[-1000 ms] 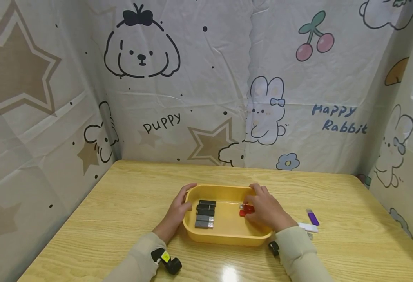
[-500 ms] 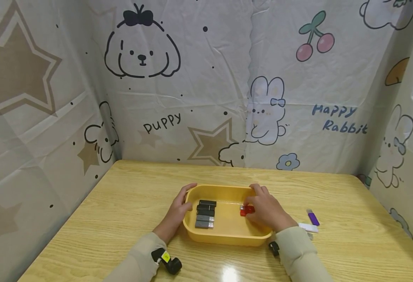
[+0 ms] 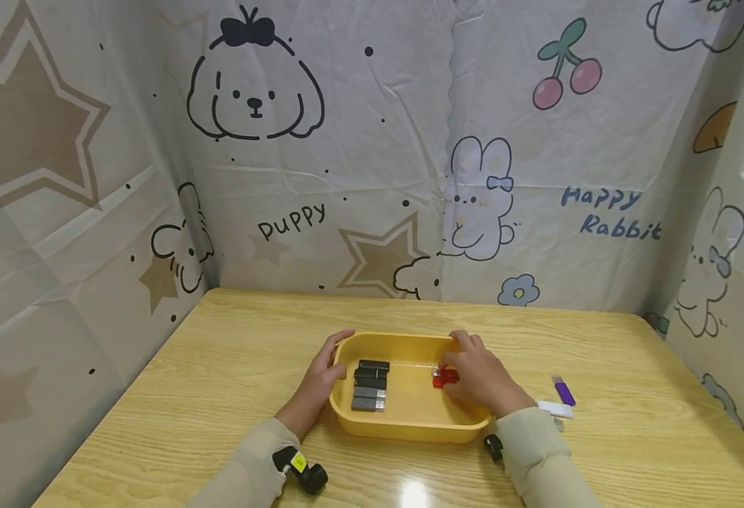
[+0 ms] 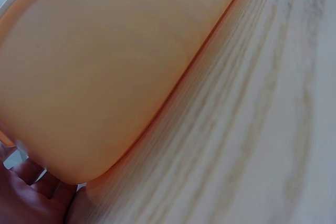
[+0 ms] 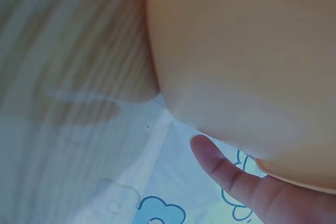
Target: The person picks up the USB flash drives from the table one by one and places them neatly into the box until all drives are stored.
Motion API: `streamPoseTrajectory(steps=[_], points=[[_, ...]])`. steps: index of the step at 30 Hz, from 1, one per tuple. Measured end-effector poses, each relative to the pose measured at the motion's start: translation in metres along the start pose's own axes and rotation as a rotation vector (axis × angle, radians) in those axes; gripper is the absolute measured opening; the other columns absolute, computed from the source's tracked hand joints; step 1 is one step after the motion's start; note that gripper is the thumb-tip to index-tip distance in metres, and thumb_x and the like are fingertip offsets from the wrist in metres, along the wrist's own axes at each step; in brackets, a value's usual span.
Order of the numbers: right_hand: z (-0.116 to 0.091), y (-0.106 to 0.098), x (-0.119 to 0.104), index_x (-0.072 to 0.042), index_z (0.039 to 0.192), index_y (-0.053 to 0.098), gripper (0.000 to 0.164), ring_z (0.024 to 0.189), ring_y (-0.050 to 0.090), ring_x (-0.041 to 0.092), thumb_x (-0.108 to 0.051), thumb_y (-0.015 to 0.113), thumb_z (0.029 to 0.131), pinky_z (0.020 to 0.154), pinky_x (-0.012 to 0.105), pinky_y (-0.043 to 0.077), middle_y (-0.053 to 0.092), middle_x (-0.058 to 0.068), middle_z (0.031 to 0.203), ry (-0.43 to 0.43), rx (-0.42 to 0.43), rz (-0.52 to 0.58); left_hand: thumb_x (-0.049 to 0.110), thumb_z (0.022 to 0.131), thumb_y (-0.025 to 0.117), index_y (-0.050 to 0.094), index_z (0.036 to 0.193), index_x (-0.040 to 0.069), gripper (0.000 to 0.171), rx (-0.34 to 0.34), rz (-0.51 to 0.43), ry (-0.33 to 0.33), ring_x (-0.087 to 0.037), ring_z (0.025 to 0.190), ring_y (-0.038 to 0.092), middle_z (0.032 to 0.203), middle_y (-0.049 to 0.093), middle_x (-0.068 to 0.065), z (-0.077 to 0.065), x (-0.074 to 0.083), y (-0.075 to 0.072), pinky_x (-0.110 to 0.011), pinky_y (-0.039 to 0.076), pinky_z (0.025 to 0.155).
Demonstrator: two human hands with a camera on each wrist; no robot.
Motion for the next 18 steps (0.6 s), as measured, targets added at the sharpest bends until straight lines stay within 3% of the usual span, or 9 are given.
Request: streamPoseTrajectory(steps=[4, 10, 18], points=[[0.0000, -0.0001, 0.0002, -0.023, 0.082, 0.069, 0.020, 0.106, 0.038, 0.026, -0.021, 0.078, 0.064, 0.084, 0.042, 0.044, 0.042, 0.007, 0.125, -0.004, 0.005, 0.000, -0.011, 0.074, 0.035, 0.025, 0.139, 0.006, 0.068, -0.021, 0.000, -0.012, -0.036, 0.123, 0.034, 0.137, 0.035, -0.021, -0.0039, 0.0101, 0.0033, -0.049, 0.027, 0.098], [-0.0007, -0.0004, 0.0003, -0.023, 0.083, 0.069, 0.020, 0.107, 0.038, 0.026, -0.023, 0.078, 0.065, 0.084, 0.042, 0.043, 0.042, 0.007, 0.125, -0.008, 0.003, 0.023, -0.011, 0.074, 0.035, 0.027, 0.138, 0.009, 0.068, -0.015, -0.004, -0.018, -0.036, 0.122, 0.035, 0.137, 0.035, -0.021, -0.0048, 0.0115, 0.0039, -0.049, 0.027, 0.098], [0.0006, -0.0029, 0.0036, -0.018, 0.093, 0.069, 0.021, 0.110, 0.038, 0.026, -0.028, 0.071, 0.075, 0.090, 0.044, 0.040, 0.043, 0.008, 0.124, -0.004, 0.001, 0.165, -0.011, 0.074, 0.034, 0.027, 0.139, 0.008, 0.067, -0.011, -0.004, -0.005, -0.036, 0.122, 0.034, 0.136, 0.035, -0.021, -0.0054, 0.0133, 0.0043, -0.049, 0.028, 0.098]])
Point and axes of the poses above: each hand's wrist, its own z-axis towards the middle knuckle, its own y-axis out of the palm, x = y × z, the point moved 7 cm from there along z, towards the middle knuckle
